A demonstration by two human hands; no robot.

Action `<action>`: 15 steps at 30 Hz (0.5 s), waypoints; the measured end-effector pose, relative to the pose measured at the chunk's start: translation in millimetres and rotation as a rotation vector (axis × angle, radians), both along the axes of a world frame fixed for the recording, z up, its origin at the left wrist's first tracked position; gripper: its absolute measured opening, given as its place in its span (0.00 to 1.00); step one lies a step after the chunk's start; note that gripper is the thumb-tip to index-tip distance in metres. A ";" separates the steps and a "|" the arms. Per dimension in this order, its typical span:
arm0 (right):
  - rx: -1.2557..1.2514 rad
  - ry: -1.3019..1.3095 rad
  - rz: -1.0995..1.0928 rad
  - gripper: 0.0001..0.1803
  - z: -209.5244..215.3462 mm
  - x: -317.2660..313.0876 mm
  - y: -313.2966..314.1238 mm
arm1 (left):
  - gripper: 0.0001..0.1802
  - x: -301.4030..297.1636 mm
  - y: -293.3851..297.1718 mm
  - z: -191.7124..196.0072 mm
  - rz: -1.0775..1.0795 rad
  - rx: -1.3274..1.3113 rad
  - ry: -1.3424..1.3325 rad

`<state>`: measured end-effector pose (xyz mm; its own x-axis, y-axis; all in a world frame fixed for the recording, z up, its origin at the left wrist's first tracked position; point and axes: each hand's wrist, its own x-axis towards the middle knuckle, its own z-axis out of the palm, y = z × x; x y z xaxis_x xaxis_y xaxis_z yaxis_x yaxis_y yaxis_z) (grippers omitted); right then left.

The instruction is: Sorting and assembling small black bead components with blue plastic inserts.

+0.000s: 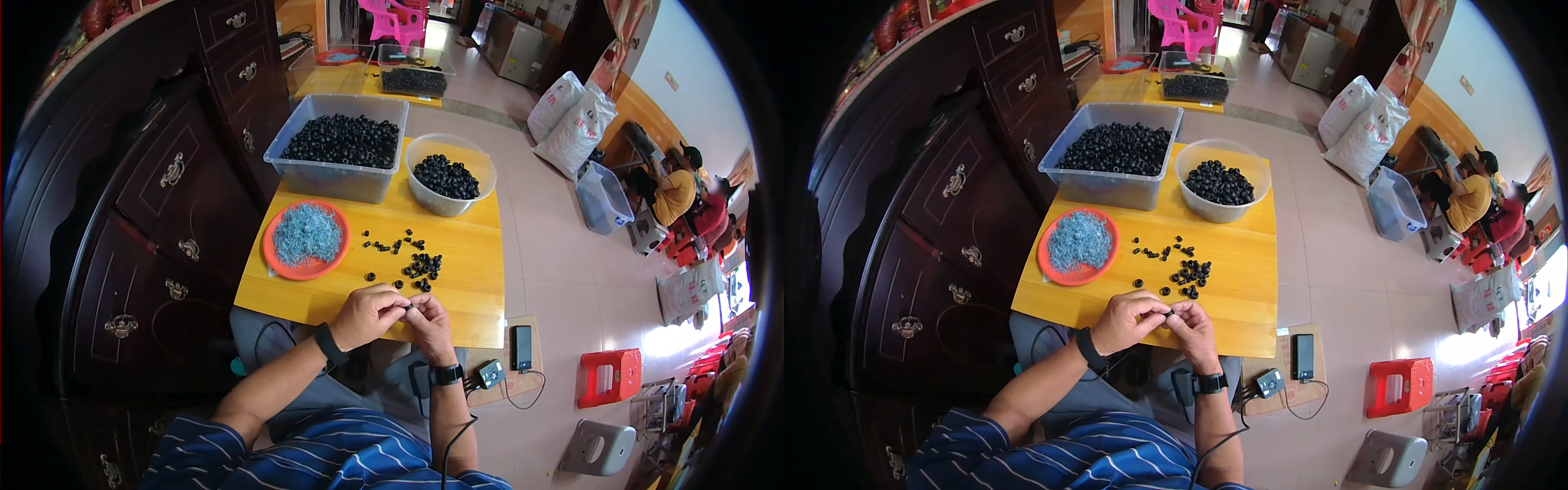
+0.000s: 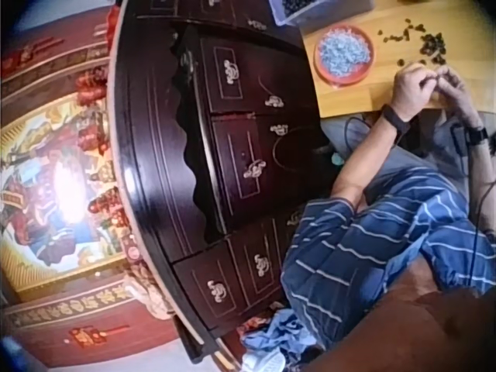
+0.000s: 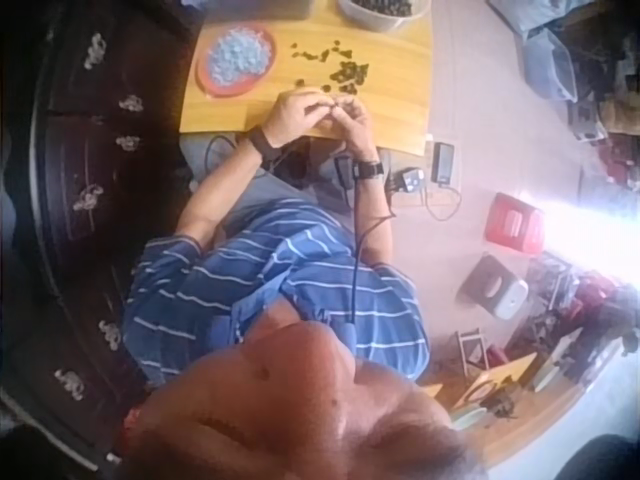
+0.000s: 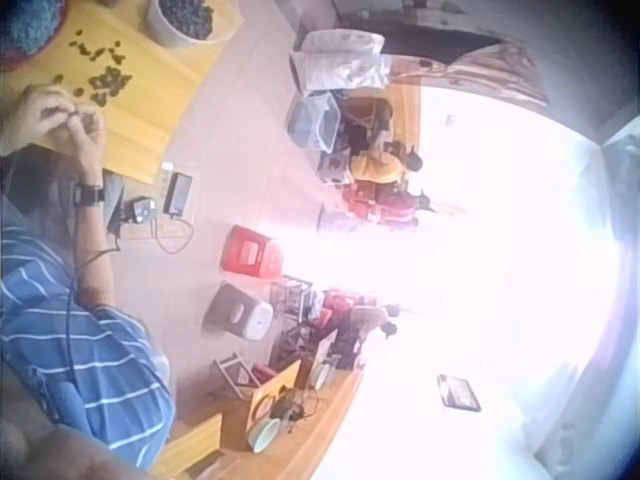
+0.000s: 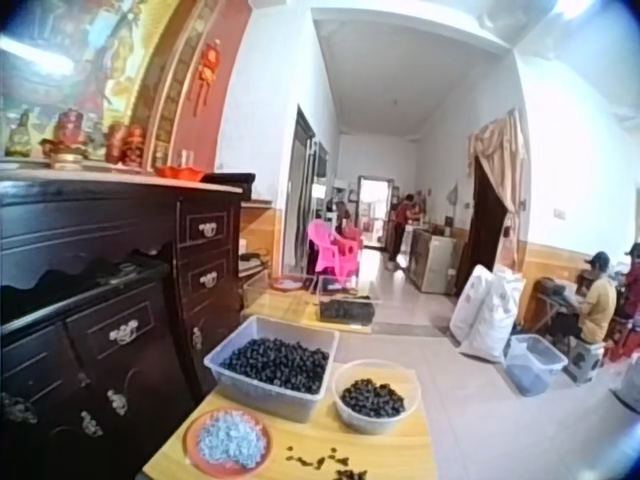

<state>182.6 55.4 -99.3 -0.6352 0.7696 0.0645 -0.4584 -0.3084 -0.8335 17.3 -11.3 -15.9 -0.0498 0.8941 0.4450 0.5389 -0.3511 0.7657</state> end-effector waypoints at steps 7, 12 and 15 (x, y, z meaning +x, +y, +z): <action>-0.279 0.157 0.003 0.07 16.6 -7.4 -22.4 | 0.09 -1.7 -7.0 -3.2 -0.014 0.023 -0.028; -0.270 0.117 0.011 0.09 16.7 -9.5 -21.4 | 0.10 5.5 -12.9 0.2 0.047 -0.091 -0.124; -0.307 0.119 0.065 0.09 15.2 -8.3 -20.3 | 0.10 7.9 -12.8 -5.0 0.080 0.060 -0.048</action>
<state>174.3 35.0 -84.1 -0.6855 0.7229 -0.0871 -0.5184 -0.5685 -0.6388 25.3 -24.1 -20.9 -0.1423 0.8585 0.4927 0.5305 -0.3540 0.7702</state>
